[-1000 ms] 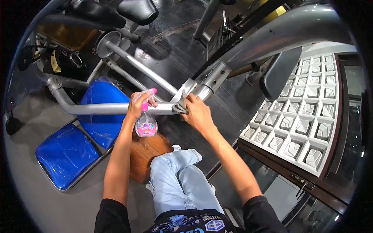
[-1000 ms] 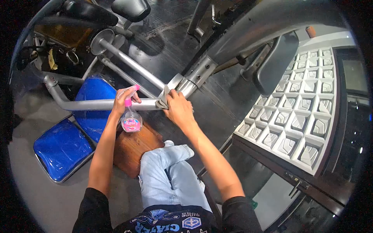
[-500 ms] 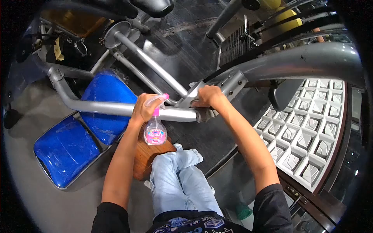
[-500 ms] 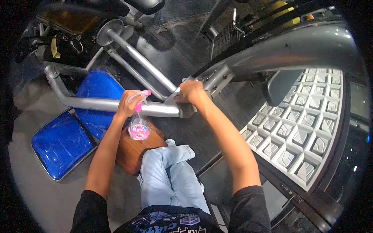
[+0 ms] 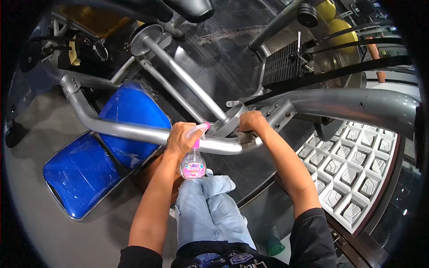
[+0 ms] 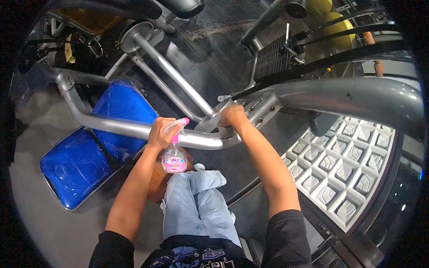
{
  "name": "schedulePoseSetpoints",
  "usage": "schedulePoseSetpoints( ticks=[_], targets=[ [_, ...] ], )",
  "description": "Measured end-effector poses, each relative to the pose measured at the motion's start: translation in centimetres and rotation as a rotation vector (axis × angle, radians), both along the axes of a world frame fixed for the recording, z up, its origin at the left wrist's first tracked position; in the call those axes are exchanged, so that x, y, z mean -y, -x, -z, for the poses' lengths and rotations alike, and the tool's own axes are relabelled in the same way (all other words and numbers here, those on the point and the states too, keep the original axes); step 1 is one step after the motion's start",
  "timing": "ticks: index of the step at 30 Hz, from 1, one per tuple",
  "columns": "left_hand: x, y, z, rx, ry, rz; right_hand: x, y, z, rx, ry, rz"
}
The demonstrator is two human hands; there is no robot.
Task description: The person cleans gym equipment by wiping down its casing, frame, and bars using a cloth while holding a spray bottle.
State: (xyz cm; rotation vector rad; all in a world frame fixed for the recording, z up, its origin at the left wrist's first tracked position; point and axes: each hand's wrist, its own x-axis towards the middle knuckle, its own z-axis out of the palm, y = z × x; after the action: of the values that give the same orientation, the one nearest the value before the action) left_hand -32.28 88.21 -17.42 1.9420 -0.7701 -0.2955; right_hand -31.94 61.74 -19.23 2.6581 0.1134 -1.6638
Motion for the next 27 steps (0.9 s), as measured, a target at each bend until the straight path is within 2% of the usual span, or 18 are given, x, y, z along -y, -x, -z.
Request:
schedulePoseSetpoints(
  ticks=[2, 3, 4, 6, 8, 9, 10, 12, 13, 16, 17, 18, 20, 22, 25, 27],
  targets=[
    [0.0, 0.0, 0.0, 0.029, -0.01, -0.004, -0.7, -0.2, -0.7, -0.066, 0.035, 0.021],
    [0.0, 0.0, -0.2, -0.043, -0.022, -0.02, -0.9, -0.2, -0.8, -0.081, -0.084, -0.022],
    [0.0, 0.0, -0.3, -0.117, -0.035, -0.035, -1.5, 0.0, -0.4, -0.084, -0.083, -0.02],
    [0.0, 0.1, -0.2, -0.113, -0.032, -0.044, -2.7, 0.6, 1.2, -0.087, -0.439, 0.304],
    [0.0, 0.1, 0.1, -0.103, -0.03, -0.056, -3.1, 2.5, 2.3, 0.08, -0.681, 0.46],
    [0.0, 0.2, 0.4, -0.089, -0.024, -0.064, -2.9, 3.1, 1.6, 0.203, -0.705, 0.479],
    [0.0, 0.2, 0.4, -0.076, -0.019, -0.071, -2.5, 2.9, 0.6, 0.202, -0.705, 0.481],
    [0.1, 0.1, 0.0, -0.13, -0.024, -0.082, -1.8, 2.2, -1.5, 0.067, -0.322, 0.276],
    [0.1, 0.1, -0.3, -0.182, -0.029, -0.094, -1.7, 2.1, -2.6, 0.113, -0.21, 0.21],
    [0.2, 0.1, -0.5, -0.172, -0.015, -0.09, -2.3, 1.1, -1.9, -0.003, -0.2, 0.195],
    [0.2, -0.1, -0.5, -0.168, -0.013, -0.088, -2.9, 1.0, -1.7, 0.007, -0.283, 0.218],
    [0.1, 0.0, -0.5, -0.17, -0.013, -0.088, -3.7, 1.9, -0.1, 0.185, -0.434, 0.269],
    [0.3, 0.0, -0.6, -0.172, -0.012, -0.087, -5.7, 3.0, 1.2, 0.335, -0.57, 0.369],
    [0.3, -0.1, -0.8, -0.159, -0.001, -0.091, -5.8, 3.3, -1.1, 0.359, -0.55, 0.405],
    [0.2, 0.0, -0.7, -0.174, -0.005, -0.091, -4.6, 3.0, -3.9, 0.161, -0.228, 0.379],
    [0.2, 0.0, -0.7, -0.166, -0.013, -0.092, -4.2, 3.3, -4.6, 0.156, -0.174, 0.408]
  ],
)
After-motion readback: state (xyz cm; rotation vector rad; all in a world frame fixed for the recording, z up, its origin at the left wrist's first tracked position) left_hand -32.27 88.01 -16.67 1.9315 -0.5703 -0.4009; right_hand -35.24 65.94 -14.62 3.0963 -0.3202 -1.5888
